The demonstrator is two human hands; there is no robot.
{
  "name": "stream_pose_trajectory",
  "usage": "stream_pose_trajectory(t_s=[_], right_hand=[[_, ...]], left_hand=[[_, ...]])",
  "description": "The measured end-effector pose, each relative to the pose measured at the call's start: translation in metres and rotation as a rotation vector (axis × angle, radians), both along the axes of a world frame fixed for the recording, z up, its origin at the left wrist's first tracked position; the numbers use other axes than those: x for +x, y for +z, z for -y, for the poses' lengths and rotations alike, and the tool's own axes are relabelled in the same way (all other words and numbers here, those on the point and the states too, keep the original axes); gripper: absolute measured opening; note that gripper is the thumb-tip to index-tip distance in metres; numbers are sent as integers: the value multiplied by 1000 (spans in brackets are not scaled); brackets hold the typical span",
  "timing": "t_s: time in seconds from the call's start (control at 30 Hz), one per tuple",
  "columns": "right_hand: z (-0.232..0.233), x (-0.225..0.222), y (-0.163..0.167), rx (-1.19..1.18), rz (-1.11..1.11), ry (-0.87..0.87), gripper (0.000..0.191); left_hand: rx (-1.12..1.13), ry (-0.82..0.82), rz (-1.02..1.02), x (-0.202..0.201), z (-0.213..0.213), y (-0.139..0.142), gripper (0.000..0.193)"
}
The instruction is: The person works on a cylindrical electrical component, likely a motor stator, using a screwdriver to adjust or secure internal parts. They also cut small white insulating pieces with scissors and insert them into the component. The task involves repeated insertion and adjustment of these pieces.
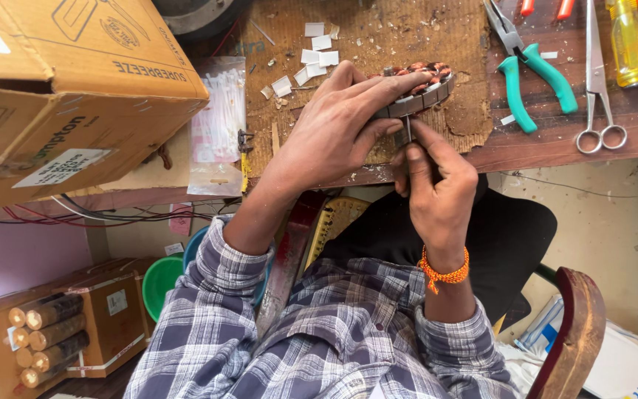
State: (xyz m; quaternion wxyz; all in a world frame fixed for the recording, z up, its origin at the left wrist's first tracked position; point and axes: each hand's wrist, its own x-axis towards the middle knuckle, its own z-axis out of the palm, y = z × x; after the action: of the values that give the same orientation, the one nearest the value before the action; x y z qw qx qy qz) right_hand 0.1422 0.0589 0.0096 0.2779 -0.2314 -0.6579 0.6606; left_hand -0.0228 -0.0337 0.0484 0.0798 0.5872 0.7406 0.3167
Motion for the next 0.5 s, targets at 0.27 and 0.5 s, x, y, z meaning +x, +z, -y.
stream_pose_trajectory(t_s=[0.27, 0.5], right_hand=[[-1, -2, 12, -60, 10, -76, 18], [-5, -8, 8, 24, 40, -125, 14]], left_hand=[[51, -4, 4, 5, -5, 7, 57], [-13, -14, -6, 3, -8, 13, 55]])
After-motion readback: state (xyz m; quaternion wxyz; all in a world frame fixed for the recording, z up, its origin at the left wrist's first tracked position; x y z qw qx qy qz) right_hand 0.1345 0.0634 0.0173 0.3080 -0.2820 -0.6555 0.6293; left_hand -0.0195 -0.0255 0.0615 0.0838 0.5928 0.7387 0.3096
